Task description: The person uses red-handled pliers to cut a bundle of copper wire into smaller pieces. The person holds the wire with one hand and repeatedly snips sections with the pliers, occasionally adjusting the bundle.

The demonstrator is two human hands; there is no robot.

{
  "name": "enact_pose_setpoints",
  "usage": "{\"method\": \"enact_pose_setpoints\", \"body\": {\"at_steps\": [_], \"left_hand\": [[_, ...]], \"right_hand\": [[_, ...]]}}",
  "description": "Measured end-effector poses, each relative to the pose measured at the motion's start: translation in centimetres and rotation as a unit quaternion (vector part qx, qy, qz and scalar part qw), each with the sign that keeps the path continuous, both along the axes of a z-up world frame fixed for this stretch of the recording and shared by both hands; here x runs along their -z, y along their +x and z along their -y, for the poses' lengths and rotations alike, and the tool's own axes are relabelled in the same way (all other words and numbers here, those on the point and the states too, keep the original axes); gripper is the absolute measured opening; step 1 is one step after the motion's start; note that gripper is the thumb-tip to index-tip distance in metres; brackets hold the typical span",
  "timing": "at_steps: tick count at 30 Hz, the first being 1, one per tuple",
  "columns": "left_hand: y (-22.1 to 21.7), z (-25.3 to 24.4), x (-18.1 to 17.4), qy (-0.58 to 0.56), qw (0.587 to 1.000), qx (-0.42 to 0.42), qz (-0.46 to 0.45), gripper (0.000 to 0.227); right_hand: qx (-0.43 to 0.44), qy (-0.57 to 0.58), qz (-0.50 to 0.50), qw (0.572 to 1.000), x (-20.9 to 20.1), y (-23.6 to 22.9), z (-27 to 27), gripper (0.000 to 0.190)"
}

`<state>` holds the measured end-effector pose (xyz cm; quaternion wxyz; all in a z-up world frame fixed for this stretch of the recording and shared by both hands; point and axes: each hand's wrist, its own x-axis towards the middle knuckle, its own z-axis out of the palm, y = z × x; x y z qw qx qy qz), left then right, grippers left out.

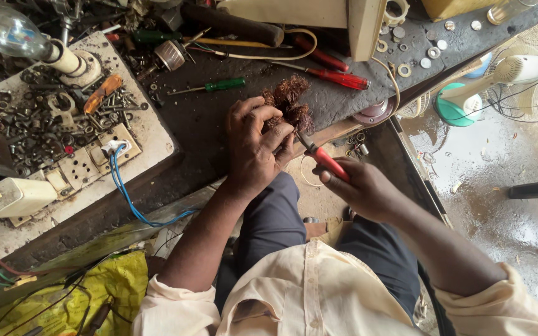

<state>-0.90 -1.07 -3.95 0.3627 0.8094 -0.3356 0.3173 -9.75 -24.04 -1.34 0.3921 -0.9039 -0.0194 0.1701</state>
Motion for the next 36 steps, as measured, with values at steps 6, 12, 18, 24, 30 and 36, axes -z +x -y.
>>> {"method": "enact_pose_setpoints", "body": {"at_steps": [6,12,18,24,30,36], "left_hand": [[0.0,0.0,0.3,0.004,1.000,0.001,0.006,0.016],[-0.1,0.1,0.7,-0.019,0.999,0.015,-0.021,0.016],[-0.1,0.0,0.3,-0.015,1.000,0.025,-0.009,0.015],[0.0,0.0,0.3,-0.005,1.000,0.022,0.000,0.016],[-0.1,0.1,0.2,-0.001,1.000,0.011,-0.002,0.017],[-0.2,0.1,0.5,-0.030,0.999,0.021,-0.018,0.016]], "right_hand": [[-0.032,-0.021,0.026,0.999,0.2,1.0,1.1,0.040],[-0.043,0.058,0.117,0.990,4.1,1.5,0.7,0.025],[-0.010,0.162,0.167,0.973,10.0,2.0,-0.9,0.025],[-0.025,0.192,0.265,0.945,13.8,4.4,-2.2,0.022],[-0.014,0.156,0.256,0.954,12.6,3.9,-2.2,0.023],[0.034,0.010,0.024,0.999,7.3,1.8,-0.8,0.037]]}}
